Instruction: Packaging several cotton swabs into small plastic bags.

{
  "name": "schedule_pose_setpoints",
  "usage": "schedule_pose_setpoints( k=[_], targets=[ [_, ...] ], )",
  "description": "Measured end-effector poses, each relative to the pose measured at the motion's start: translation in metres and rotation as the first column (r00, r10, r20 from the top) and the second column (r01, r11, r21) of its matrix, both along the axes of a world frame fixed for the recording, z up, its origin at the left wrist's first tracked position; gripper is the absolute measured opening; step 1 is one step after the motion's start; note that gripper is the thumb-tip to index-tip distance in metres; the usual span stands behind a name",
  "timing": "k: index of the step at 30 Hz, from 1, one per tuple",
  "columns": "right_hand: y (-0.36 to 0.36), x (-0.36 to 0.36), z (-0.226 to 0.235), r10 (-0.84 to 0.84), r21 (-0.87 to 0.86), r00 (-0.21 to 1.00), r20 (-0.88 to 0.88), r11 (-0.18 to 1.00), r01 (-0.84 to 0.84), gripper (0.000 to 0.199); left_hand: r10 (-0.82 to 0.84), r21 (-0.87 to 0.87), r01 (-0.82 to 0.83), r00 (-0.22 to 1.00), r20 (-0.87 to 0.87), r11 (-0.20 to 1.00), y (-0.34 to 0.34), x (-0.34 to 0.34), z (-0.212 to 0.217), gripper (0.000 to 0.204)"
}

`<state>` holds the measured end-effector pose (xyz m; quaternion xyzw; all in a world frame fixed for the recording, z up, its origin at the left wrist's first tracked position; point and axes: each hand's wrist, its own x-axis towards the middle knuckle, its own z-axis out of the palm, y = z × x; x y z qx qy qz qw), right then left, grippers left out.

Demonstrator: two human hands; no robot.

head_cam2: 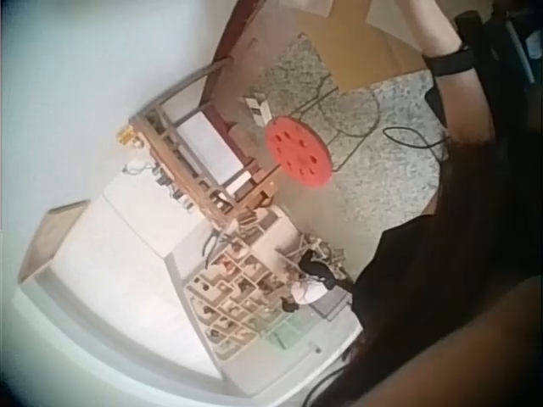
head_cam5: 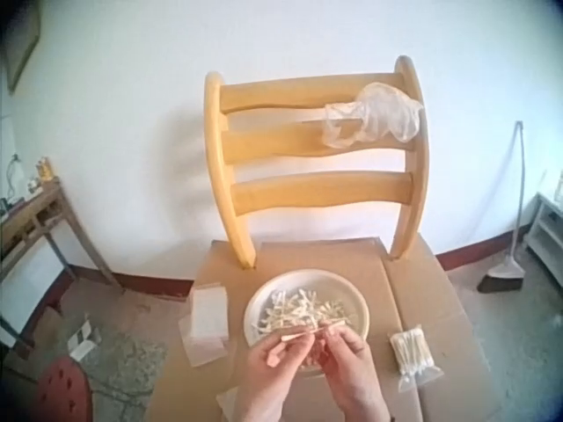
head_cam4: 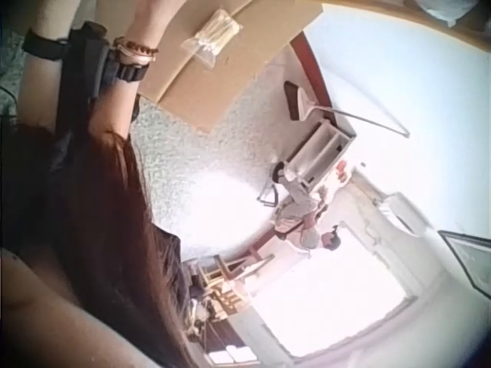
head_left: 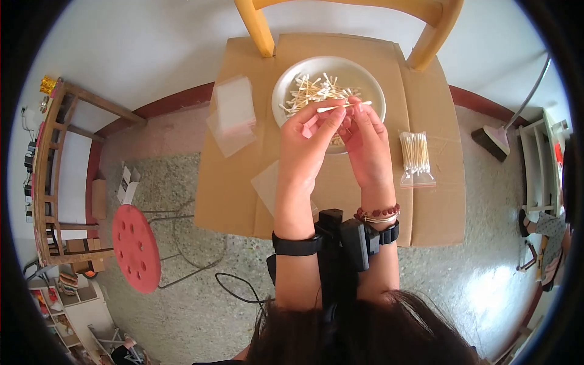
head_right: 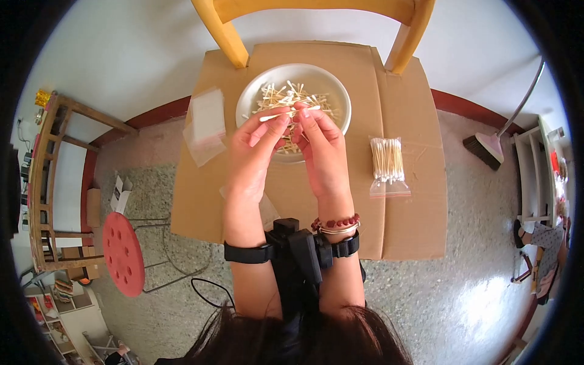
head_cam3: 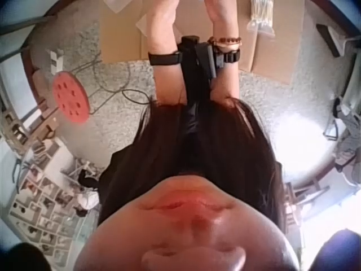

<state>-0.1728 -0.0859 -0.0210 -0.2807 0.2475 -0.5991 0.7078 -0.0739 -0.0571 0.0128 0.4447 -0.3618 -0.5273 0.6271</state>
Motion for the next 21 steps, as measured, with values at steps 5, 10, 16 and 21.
schedule_pose_setpoints(
  k=[5, 10, 16, 21],
  targets=[
    [-0.001, -0.004, -0.001, -0.032, 0.002, 0.999, -0.005, 0.999, 0.032, 0.016, -0.049, -0.039, 0.055, 0.989, 0.141, 0.998, -0.002, 0.004, -0.008, 0.02],
    [0.002, 0.005, 0.005, -0.212, -0.134, 0.938, -0.275, 0.974, 0.181, 0.015, 0.487, -0.472, -0.173, 0.522, 0.7, 0.864, -0.003, 0.007, -0.011, 0.014],
    [-0.001, -0.001, -0.003, -0.413, -0.463, 0.781, -0.469, 0.868, 0.181, 0.015, 0.381, -0.369, -0.159, 0.639, 0.669, 0.916, -0.004, 0.002, -0.005, 0.013],
    [0.004, 0.002, 0.008, -0.228, -0.336, 0.897, -0.38, 0.937, 0.096, 0.03, 0.232, -0.225, -0.147, 0.879, 0.418, 0.963, -0.001, 0.006, 0.0, 0.011]
  ],
)
